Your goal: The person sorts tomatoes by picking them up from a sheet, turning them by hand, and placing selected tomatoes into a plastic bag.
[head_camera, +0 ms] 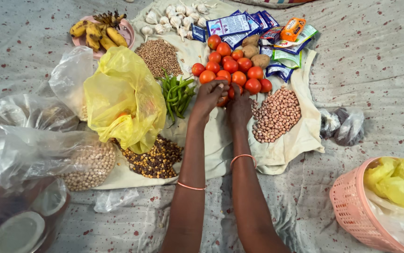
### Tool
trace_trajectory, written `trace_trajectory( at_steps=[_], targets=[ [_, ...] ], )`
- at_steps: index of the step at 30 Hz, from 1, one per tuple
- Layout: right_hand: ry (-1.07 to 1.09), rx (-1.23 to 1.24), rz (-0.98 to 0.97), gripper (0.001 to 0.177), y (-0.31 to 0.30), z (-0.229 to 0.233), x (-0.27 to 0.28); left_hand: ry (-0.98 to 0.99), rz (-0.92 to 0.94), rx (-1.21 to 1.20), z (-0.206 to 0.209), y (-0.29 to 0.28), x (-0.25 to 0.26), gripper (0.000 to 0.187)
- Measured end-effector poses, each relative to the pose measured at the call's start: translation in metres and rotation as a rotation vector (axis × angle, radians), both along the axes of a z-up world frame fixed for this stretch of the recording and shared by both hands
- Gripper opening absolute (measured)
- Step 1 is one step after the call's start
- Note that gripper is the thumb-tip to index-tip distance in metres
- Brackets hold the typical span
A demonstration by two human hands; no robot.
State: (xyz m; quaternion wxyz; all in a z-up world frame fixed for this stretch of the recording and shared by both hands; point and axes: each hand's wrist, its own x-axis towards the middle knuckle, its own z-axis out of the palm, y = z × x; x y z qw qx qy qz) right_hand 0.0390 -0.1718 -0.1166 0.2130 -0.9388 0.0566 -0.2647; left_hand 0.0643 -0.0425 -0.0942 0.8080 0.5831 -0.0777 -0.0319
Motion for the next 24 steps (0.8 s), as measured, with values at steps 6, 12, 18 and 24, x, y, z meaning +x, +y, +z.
trace_trajectory(
  at_steps=[6, 12, 18, 24],
  targets=[
    [-0.354, 0.6, 0.343, 0.049, -0.026, -0.002, 0.022, -0.035, 0.007, 0.018, 0.004, 0.004, -0.001, 0.033],
    [0.168, 1.601, 0.576, 0.057, -0.021, 0.025, 0.003, -0.212, -0.124, 0.102, 0.032, -0.007, -0.025, 0.045],
    [0.175, 1.657, 0.512, 0.06, -0.018, 0.02, 0.009, -0.606, -0.064, 0.253, 0.059, -0.011, -0.041, 0.046],
    [0.073, 1.662, 0.487, 0.059, -0.014, 0.032, 0.008, -0.531, 0.092, 0.253, 0.052, -0.034, -0.033, 0.017]
  ],
)
